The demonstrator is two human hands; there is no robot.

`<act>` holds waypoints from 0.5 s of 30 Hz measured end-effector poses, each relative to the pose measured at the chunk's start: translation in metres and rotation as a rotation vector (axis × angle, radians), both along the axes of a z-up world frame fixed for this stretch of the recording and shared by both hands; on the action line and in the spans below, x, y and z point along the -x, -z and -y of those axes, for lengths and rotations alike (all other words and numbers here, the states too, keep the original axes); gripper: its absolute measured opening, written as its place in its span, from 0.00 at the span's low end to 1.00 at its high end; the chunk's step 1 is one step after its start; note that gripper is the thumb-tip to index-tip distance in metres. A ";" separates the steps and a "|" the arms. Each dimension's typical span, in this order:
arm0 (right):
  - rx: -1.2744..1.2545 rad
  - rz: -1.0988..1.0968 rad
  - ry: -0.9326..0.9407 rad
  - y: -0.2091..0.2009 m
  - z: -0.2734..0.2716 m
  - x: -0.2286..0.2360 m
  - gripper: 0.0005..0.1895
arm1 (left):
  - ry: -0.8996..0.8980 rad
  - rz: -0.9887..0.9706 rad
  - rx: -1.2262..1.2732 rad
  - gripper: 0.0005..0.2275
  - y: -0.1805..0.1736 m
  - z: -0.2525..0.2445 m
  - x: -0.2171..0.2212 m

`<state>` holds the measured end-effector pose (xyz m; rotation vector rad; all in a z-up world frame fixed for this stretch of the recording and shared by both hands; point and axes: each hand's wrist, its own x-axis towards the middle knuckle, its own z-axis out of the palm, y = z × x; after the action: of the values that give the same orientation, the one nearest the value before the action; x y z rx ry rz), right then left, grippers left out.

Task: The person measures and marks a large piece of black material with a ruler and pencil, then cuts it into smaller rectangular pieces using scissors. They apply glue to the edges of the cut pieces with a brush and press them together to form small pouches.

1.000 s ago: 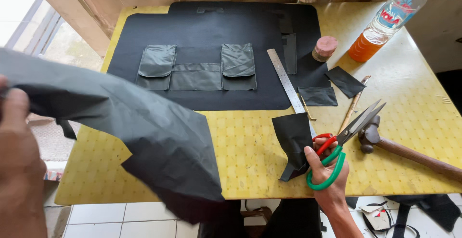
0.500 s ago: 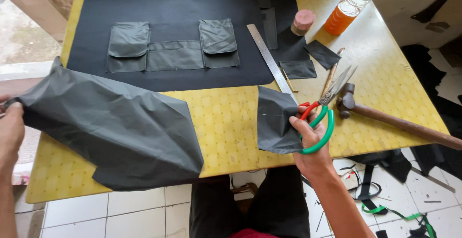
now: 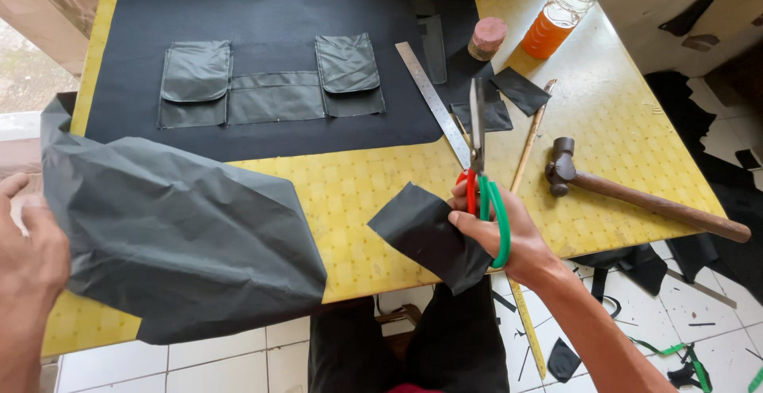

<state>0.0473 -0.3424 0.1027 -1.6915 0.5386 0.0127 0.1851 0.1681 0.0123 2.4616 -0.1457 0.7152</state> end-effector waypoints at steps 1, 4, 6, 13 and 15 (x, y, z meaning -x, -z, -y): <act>0.018 -0.056 -0.012 -0.001 0.001 -0.001 0.18 | -0.027 -0.058 0.086 0.16 -0.027 0.030 0.017; 0.020 -0.073 -0.188 -0.010 0.000 -0.003 0.12 | 0.117 0.184 -0.210 0.15 -0.091 0.115 0.088; 0.025 -0.101 -0.332 -0.021 -0.001 -0.005 0.12 | 0.106 0.139 -0.156 0.17 -0.089 0.159 0.115; 0.355 -0.212 -0.618 -0.046 -0.019 -0.016 0.12 | 0.142 -0.400 -0.403 0.42 -0.019 0.198 0.137; 0.376 -0.218 -0.619 -0.044 -0.018 -0.018 0.12 | 0.145 -0.356 -0.393 0.42 -0.019 0.196 0.141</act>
<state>0.0652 -0.3243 0.1472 -2.1845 0.1592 0.5785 0.0436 -0.0283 0.0314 2.8680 -0.3515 0.1890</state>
